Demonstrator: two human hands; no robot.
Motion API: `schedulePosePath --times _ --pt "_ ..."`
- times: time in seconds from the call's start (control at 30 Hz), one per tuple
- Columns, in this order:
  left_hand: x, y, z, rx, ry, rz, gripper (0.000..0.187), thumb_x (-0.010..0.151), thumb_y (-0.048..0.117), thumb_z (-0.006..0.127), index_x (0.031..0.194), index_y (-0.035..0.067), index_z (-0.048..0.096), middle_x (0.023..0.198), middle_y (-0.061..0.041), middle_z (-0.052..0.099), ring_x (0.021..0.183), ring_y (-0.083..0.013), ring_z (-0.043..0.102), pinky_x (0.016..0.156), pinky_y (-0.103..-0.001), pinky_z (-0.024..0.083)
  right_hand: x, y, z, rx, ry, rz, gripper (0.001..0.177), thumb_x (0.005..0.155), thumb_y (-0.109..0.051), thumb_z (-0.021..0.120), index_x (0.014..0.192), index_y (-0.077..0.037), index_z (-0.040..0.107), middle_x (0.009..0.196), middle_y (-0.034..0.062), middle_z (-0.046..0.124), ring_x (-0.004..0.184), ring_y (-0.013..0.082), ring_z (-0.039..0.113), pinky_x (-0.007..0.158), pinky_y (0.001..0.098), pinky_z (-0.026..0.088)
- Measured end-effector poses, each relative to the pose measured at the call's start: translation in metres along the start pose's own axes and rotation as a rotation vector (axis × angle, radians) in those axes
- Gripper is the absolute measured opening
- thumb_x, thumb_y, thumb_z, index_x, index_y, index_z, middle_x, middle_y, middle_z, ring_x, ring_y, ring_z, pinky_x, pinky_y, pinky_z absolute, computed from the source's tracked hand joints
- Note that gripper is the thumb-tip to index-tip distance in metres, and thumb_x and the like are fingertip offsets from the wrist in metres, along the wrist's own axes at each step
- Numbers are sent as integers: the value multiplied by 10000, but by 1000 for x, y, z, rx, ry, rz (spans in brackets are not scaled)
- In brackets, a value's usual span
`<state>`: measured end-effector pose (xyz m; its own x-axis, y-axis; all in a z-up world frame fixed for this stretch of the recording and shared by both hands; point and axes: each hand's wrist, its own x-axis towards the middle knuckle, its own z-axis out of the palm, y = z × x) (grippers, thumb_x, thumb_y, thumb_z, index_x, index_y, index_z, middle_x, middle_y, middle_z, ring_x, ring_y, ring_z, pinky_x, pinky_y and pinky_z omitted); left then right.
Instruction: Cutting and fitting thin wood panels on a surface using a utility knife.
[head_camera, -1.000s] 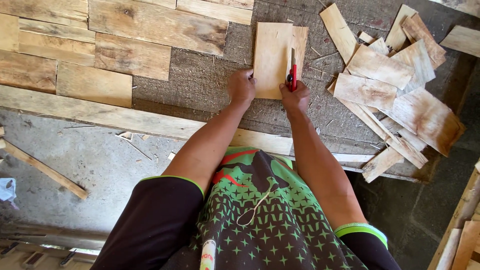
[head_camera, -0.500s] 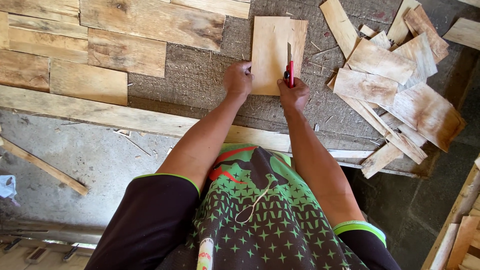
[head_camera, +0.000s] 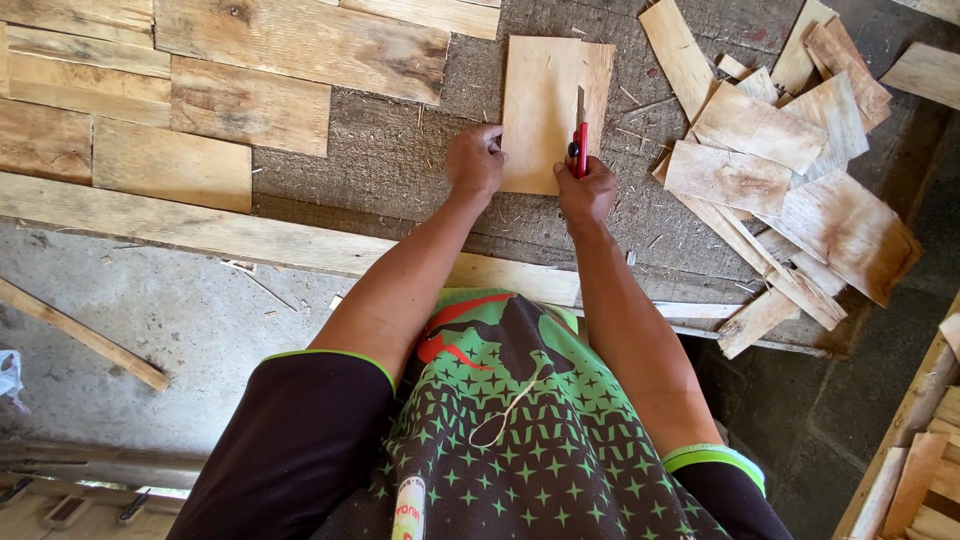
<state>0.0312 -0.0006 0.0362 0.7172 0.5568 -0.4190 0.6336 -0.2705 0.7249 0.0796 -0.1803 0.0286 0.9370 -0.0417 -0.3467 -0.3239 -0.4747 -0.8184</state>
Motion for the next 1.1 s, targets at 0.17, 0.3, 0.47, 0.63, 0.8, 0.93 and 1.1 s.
schedulePosePath --times 0.17,0.3,0.47,0.63,0.8,0.93,1.1 --pt "-1 0 6 44 30 73 474 802 28 826 1253 134 725 1053 -50 779 877 -147 730 803 -307 610 -3 -8 -1 -48 4 58 214 818 -147 854 981 -55 750 818 2 737 668 82 633 607 270 538" --pt "5 -13 22 79 210 329 561 743 -53 785 1273 98 679 1271 -108 677 974 -167 706 840 -284 626 -7 -17 -3 -75 7 93 213 821 -156 850 992 -67 761 824 5 742 667 85 643 607 276 547" --pt "20 -19 40 -101 53 217 191 1050 112 647 1236 133 684 1176 -9 673 958 -107 707 825 -212 656 -6 -14 -2 -90 2 58 203 834 -161 855 979 -51 765 818 13 743 668 92 634 615 274 536" --pt "13 -15 31 121 185 456 204 982 71 643 1163 129 721 1131 -22 652 971 -151 695 847 -268 626 -5 -12 -2 -70 1 53 215 823 -163 853 984 -53 762 816 10 745 666 90 639 609 278 539" --pt "6 11 1 263 193 584 202 966 134 610 1129 105 725 1044 -85 627 882 -213 688 748 -349 600 -2 -8 -1 -99 11 18 218 817 -172 865 966 -48 765 817 11 751 672 90 649 627 275 547" --pt "18 15 -6 295 -15 434 255 1093 274 524 1035 30 567 945 -114 611 771 -230 679 652 -365 602 -4 -12 -1 -103 11 36 206 823 -168 862 959 -44 770 811 23 748 668 103 640 614 293 536" --pt "34 -3 3 269 -82 477 259 1110 291 483 1039 42 481 816 -118 588 645 -210 653 564 -332 615 -6 -20 -3 -117 13 68 218 812 -171 864 969 -56 764 817 20 752 666 103 650 614 289 546"
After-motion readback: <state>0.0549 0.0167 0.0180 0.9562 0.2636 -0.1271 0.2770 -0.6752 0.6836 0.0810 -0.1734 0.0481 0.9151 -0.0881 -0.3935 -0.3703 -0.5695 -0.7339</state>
